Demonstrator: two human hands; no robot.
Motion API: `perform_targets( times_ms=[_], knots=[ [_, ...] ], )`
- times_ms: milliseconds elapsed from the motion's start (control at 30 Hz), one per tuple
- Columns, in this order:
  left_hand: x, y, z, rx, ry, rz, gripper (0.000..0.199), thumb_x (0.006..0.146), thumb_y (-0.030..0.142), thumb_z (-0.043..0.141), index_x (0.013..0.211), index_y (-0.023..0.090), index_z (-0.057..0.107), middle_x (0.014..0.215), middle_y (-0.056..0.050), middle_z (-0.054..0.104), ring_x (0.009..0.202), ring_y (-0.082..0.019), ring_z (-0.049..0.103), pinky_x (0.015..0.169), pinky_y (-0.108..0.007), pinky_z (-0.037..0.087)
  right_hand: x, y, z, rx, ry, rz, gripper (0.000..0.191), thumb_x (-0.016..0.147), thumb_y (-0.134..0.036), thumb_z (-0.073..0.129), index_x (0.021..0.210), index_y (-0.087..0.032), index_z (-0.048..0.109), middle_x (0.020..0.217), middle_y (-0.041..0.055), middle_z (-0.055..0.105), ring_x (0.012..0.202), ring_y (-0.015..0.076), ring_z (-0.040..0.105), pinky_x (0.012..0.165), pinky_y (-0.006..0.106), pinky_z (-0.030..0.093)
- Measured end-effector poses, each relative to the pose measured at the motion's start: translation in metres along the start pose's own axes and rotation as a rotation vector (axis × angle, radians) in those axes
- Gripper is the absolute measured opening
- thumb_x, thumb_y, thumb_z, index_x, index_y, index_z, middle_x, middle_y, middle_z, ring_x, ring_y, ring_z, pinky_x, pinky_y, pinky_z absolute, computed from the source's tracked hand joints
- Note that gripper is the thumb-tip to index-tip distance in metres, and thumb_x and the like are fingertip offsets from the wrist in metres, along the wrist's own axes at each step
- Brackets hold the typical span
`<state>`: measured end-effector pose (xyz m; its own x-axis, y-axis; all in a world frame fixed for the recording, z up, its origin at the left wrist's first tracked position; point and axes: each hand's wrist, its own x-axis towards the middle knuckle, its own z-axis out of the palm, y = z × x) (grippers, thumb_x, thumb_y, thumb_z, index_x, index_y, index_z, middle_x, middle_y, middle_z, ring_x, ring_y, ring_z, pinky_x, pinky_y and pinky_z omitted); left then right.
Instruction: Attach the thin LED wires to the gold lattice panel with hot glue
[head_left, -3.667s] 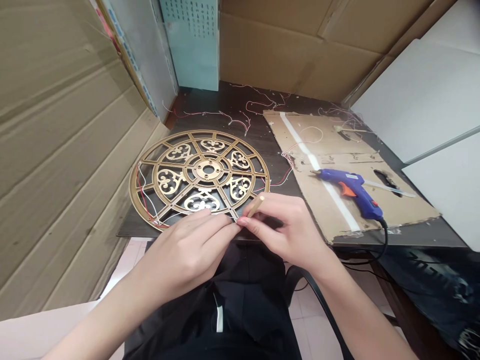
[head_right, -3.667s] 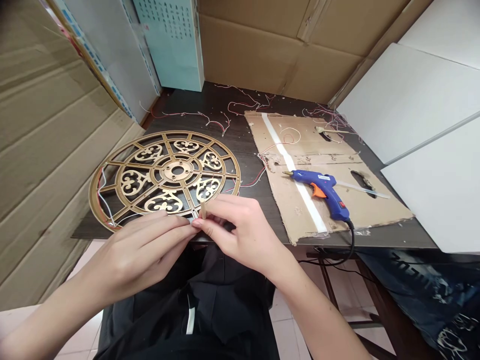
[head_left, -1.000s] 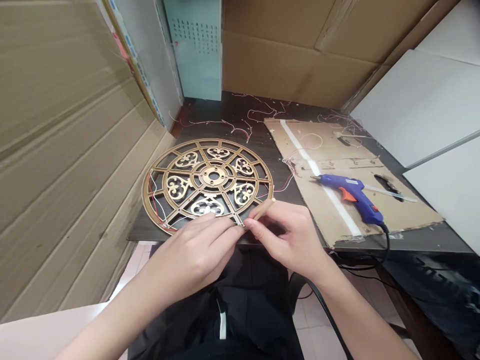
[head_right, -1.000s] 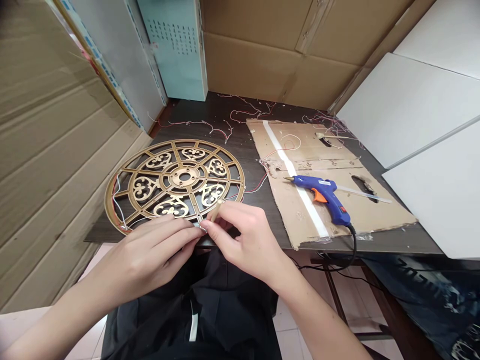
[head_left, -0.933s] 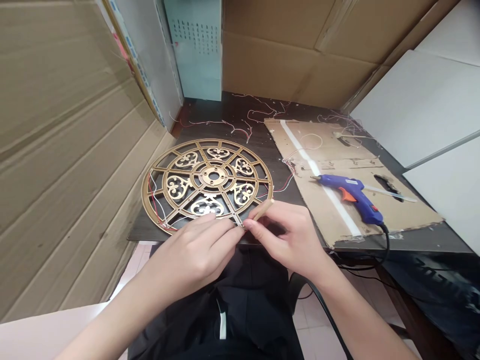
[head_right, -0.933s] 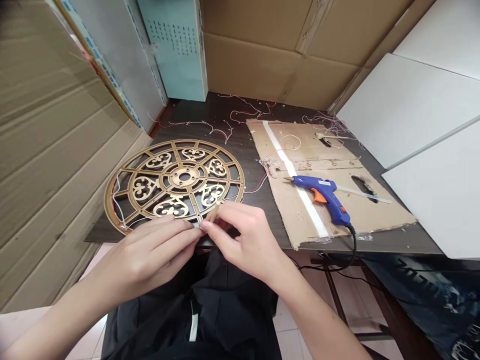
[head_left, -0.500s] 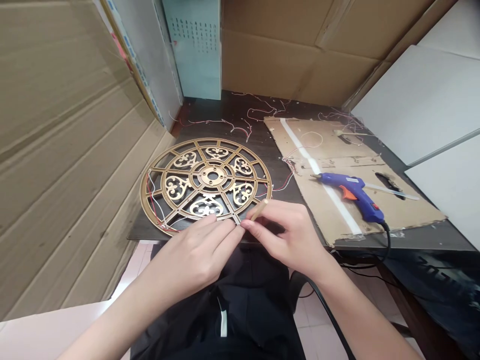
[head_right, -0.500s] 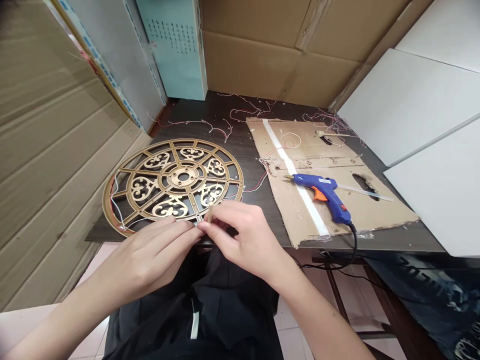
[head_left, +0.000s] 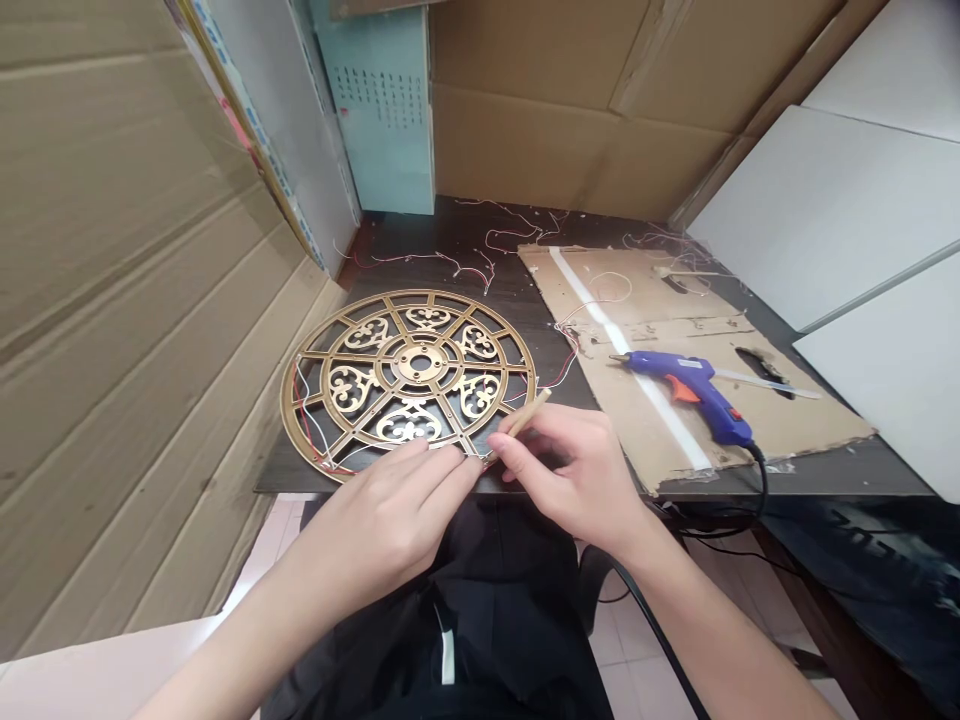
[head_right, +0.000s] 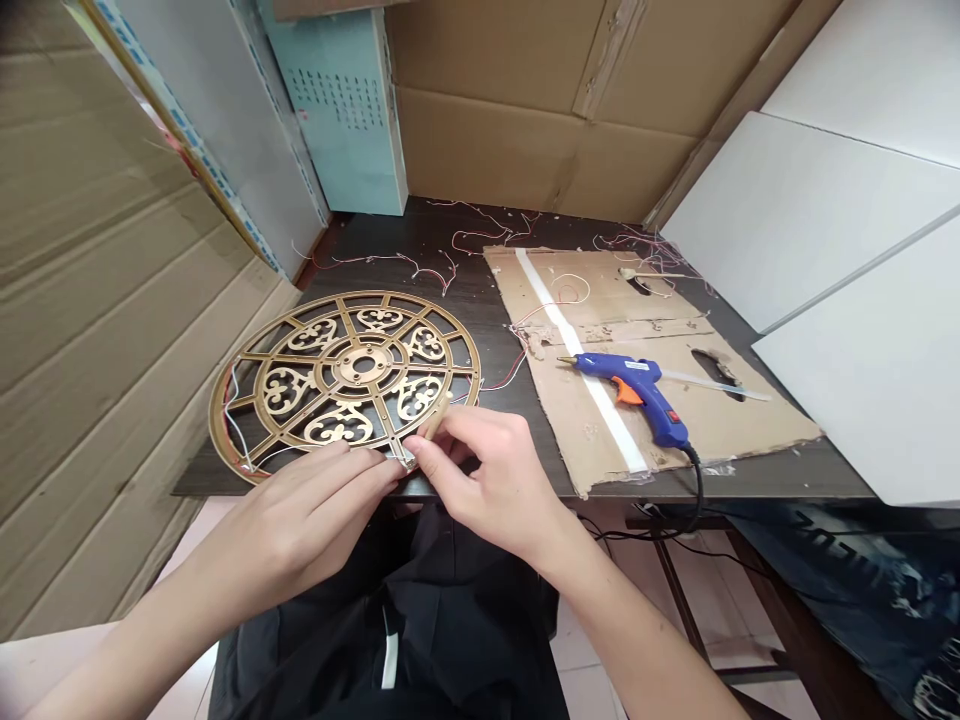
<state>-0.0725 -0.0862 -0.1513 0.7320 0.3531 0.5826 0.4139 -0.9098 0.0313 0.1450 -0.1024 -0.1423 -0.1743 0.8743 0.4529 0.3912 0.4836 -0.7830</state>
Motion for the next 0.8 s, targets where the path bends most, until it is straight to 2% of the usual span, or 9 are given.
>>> perform_targets(
  times_ms=[100,300,800],
  knots=[
    [-0.0001,-0.0006,0.0002,-0.001,0.01,0.007,0.028,0.093,-0.004,0.058,0.119,0.004,0.065,0.105,-0.013,0.074,0.092,-0.026,0.072,0.075,-0.04,0.059,0.0003,-0.0004,0.0002,-0.016,0.006,-0.051,0.017,0.099,-0.02,0.068,0.084,-0.014,0.071,0.084,0.0052,0.074,0.066,0.0119,0.066,0.061,0.022,0.055],
    [-0.0012,-0.0013,0.0011,-0.014,0.024,0.007,0.026,0.093,-0.003,0.06,0.117,0.005,0.066,0.105,-0.013,0.075,0.091,-0.025,0.071,0.075,-0.04,0.058,0.0027,-0.0009,0.0006,-0.075,-0.002,-0.115,0.015,0.099,-0.018,0.07,0.084,-0.014,0.071,0.081,0.0035,0.074,0.071,0.012,0.068,0.065,0.021,0.053],
    [-0.003,-0.0019,0.0018,0.012,0.019,0.02,0.026,0.093,-0.002,0.063,0.118,0.005,0.065,0.102,-0.012,0.075,0.089,-0.025,0.071,0.077,-0.041,0.059,0.0025,0.0009,-0.0005,-0.081,-0.028,-0.146,0.015,0.099,-0.015,0.07,0.084,-0.013,0.071,0.081,0.0026,0.073,0.071,0.0106,0.066,0.067,0.02,0.052]
  ],
)
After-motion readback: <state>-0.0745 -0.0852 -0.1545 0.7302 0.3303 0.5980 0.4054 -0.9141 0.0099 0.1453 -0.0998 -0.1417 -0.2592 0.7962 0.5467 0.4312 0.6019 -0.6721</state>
